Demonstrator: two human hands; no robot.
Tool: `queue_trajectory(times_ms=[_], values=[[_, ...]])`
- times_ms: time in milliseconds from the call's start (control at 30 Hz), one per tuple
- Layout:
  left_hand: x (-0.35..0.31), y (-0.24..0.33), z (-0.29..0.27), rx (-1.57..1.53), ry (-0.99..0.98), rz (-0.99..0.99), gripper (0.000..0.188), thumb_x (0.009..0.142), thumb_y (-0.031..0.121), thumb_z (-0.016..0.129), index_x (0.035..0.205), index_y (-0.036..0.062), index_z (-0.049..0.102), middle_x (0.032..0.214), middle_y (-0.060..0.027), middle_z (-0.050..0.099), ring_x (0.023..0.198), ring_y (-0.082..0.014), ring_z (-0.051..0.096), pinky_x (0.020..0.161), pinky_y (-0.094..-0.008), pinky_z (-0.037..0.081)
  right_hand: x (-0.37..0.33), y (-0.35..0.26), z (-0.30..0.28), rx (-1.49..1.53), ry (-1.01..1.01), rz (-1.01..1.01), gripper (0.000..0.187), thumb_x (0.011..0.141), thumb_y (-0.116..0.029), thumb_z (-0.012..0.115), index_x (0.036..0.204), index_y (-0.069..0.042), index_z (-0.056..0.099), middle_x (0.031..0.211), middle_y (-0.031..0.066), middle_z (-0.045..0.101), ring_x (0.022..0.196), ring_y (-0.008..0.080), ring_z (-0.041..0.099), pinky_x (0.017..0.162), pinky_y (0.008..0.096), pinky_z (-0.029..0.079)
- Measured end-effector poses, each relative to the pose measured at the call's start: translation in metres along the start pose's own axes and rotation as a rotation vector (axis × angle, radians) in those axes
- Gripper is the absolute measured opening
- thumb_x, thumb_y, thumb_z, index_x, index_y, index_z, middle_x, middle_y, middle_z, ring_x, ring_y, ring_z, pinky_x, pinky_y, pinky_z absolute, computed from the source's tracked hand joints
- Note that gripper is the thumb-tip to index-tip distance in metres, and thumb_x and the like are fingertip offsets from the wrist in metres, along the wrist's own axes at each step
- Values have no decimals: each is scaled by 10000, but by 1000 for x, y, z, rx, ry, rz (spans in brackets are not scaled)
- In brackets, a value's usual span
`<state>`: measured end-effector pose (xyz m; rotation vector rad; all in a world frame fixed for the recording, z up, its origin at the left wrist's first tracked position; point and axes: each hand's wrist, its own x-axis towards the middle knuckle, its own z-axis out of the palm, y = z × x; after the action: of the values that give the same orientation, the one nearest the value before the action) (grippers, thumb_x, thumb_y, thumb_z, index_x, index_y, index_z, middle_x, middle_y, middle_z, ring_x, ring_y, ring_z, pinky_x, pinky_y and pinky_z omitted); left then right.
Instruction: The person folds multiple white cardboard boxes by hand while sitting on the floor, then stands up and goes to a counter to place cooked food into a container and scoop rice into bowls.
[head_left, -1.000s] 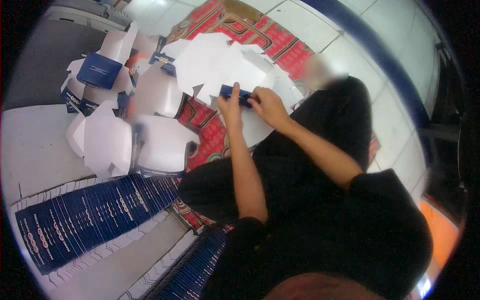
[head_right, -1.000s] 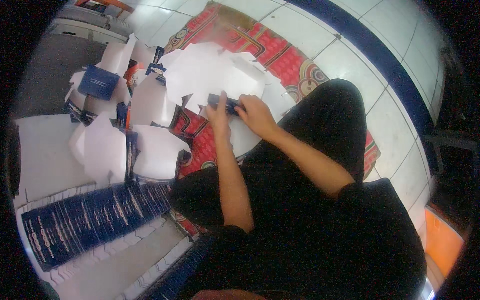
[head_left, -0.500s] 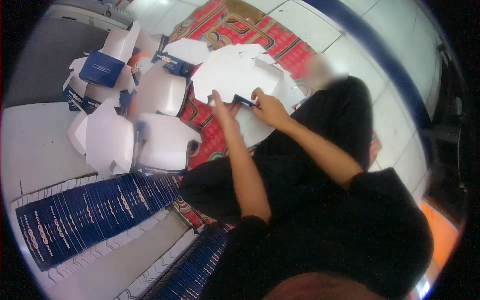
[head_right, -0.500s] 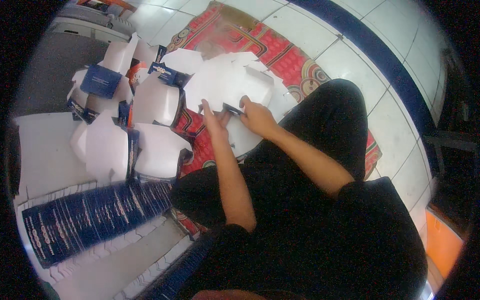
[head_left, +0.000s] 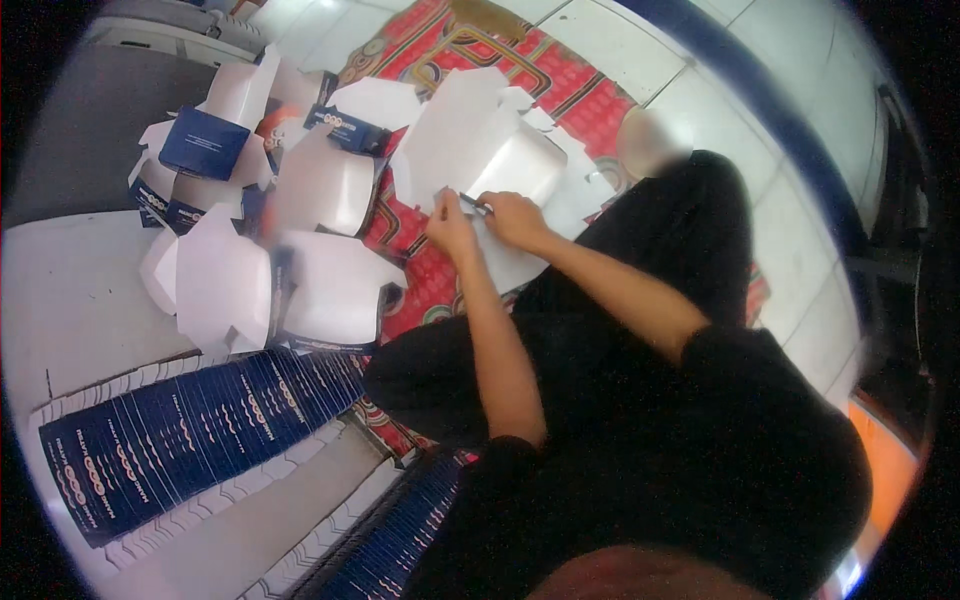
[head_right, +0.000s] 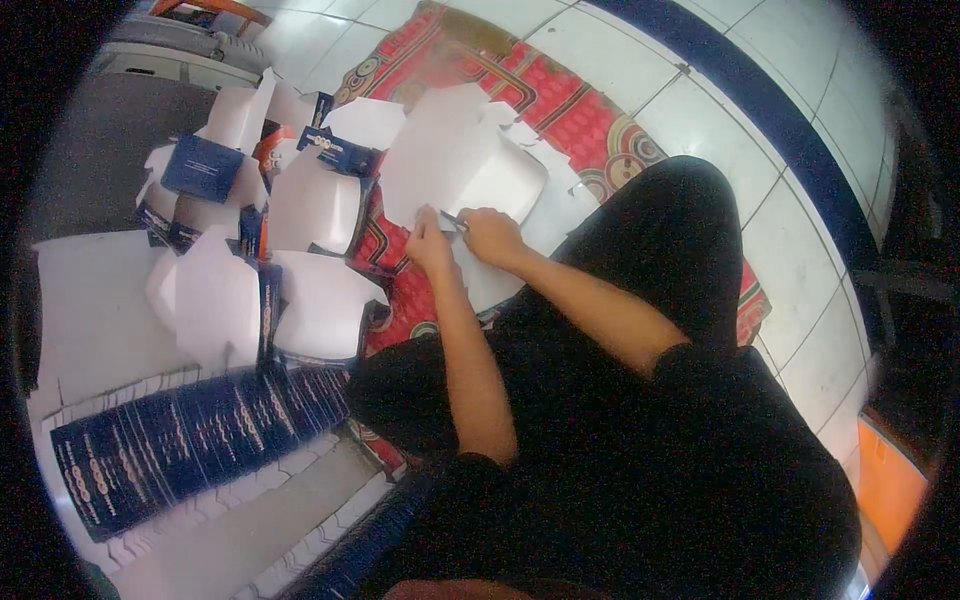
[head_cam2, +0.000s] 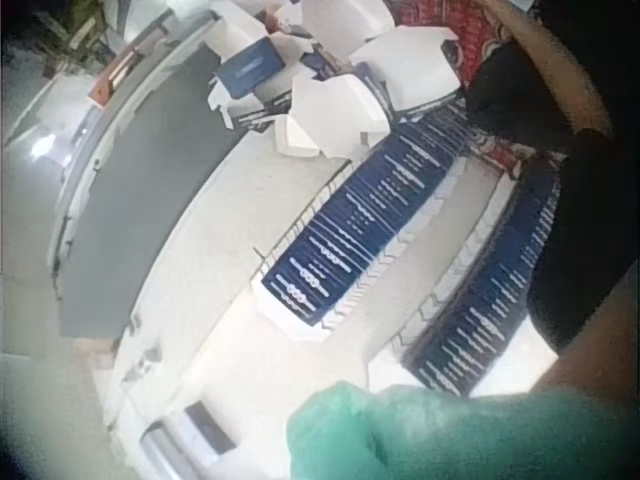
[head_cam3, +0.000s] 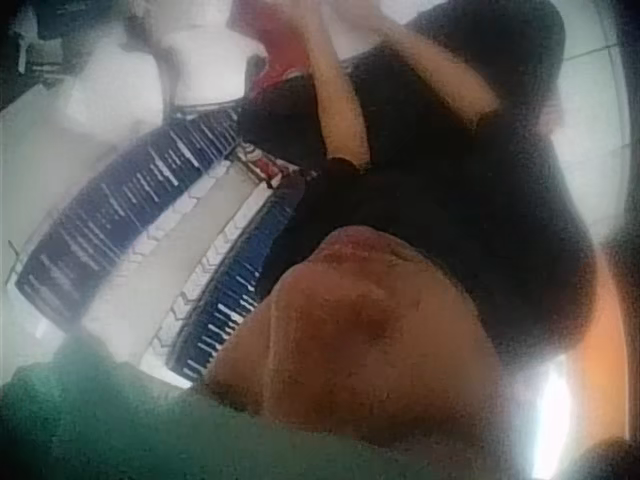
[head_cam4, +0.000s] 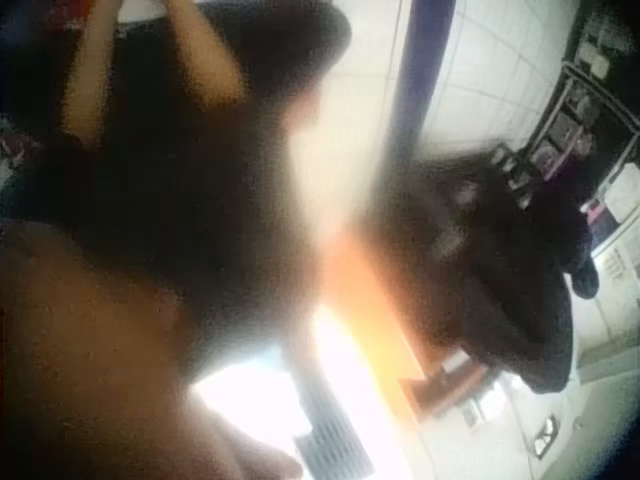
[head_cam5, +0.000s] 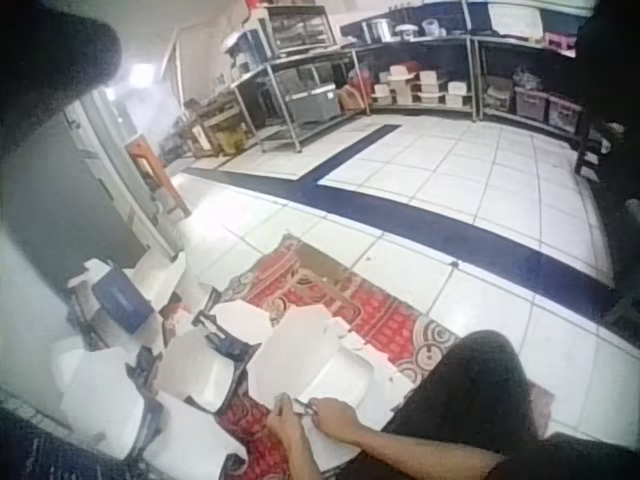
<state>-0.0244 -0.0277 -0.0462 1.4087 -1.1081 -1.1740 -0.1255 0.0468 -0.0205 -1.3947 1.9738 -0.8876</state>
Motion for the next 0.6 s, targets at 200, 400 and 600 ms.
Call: queue_trajectory(times_ms=[200, 400, 600], values=[[-9, 11, 4, -315, 1, -178, 312, 943, 172, 662, 1116, -85, 633, 1018, -139, 666, 860, -215, 667, 688, -334, 603, 1, 2, -2, 24, -10, 52, 303, 828, -147, 631, 1123, -90, 667, 977, 195, 693, 938, 391, 651, 809, 498, 506], [-21, -5, 3, -175, -106, -111, 221, 925, 92, 652, 1092, -47, 614, 1031, -115, 651, 891, -185, 639, 713, -333, 556, 3, 4, 4, 124, 122, -46, 297, 833, -135, 613, 1117, -64, 665, 952, 216, 682, 939, 407, 647, 813, 507, 499], [-26, -10, 13, 46, -28, 125, 270, 919, 183, 698, 983, -69, 624, 881, -133, 683, 786, -177, 649, 679, -283, 530, 8, 0, -4, 261, 54, -125, 353, 843, -123, 615, 1185, -43, 648, 929, 224, 693, 879, 376, 676, 787, 456, 520]])
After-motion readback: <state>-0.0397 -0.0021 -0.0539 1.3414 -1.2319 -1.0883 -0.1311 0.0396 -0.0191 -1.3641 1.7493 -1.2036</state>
